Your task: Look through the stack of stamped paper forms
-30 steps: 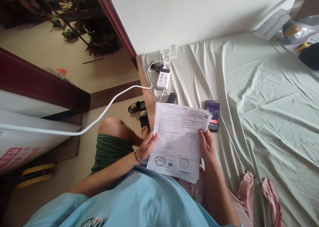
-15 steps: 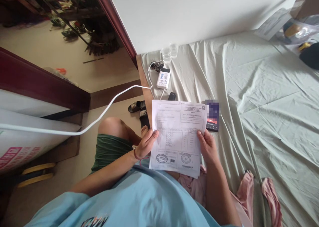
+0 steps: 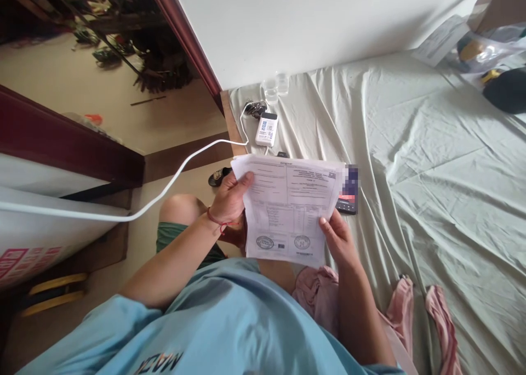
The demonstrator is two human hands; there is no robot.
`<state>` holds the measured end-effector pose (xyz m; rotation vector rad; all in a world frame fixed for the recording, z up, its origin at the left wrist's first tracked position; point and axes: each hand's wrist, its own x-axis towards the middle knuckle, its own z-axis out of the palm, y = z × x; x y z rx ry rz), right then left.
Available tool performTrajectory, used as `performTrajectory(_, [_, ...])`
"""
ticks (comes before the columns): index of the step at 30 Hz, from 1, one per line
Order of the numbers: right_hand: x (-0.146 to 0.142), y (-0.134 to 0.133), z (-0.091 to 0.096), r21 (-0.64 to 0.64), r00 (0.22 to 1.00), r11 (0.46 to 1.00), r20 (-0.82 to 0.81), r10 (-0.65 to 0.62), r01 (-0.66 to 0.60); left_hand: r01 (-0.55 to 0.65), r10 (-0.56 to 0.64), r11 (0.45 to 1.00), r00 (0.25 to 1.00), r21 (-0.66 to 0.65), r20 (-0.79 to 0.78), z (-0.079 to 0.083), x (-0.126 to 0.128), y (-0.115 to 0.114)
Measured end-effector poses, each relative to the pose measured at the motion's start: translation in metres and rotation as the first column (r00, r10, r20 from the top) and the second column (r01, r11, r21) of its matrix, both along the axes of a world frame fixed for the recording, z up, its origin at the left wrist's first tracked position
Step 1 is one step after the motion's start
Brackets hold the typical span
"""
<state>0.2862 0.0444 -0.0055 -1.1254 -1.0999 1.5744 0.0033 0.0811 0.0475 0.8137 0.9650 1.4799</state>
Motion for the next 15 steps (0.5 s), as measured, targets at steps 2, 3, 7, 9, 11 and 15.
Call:
performTrajectory(2, [0.000,-0.001,0.003,0.014,0.999,1.000,0.028,0.018,-0.018,-0.040,0.041,0.998,0.999,0.037,-0.003,0.014,-0.003,0.001])
performTrajectory(3, [0.001,-0.002,0.005,0.033,0.999,0.999,0.045,0.004,-0.006,-0.049,0.049,0.998,0.999,0.041,-0.002,0.020,-0.007,0.001])
performTrajectory(7, [0.005,-0.005,0.005,0.184,0.986,0.979,0.128,-0.107,0.082,-0.005,0.005,1.000,1.000,0.011,-0.027,0.029,-0.024,0.000])
performTrajectory(9, [0.007,-0.004,0.002,0.223,0.979,0.972,0.175,-0.107,0.067,0.117,-0.118,0.993,0.989,-0.015,-0.085,0.020,-0.031,0.002])
performTrajectory(11, [0.009,-0.003,0.000,0.216,0.970,0.976,0.226,-0.084,0.034,0.212,-0.215,0.977,0.964,-0.034,-0.155,0.008,-0.031,0.005])
performTrajectory(15, [0.011,-0.002,0.004,0.138,0.967,0.990,0.243,-0.069,0.036,0.188,-0.185,0.982,0.969,0.000,-0.164,-0.009,-0.020,0.003])
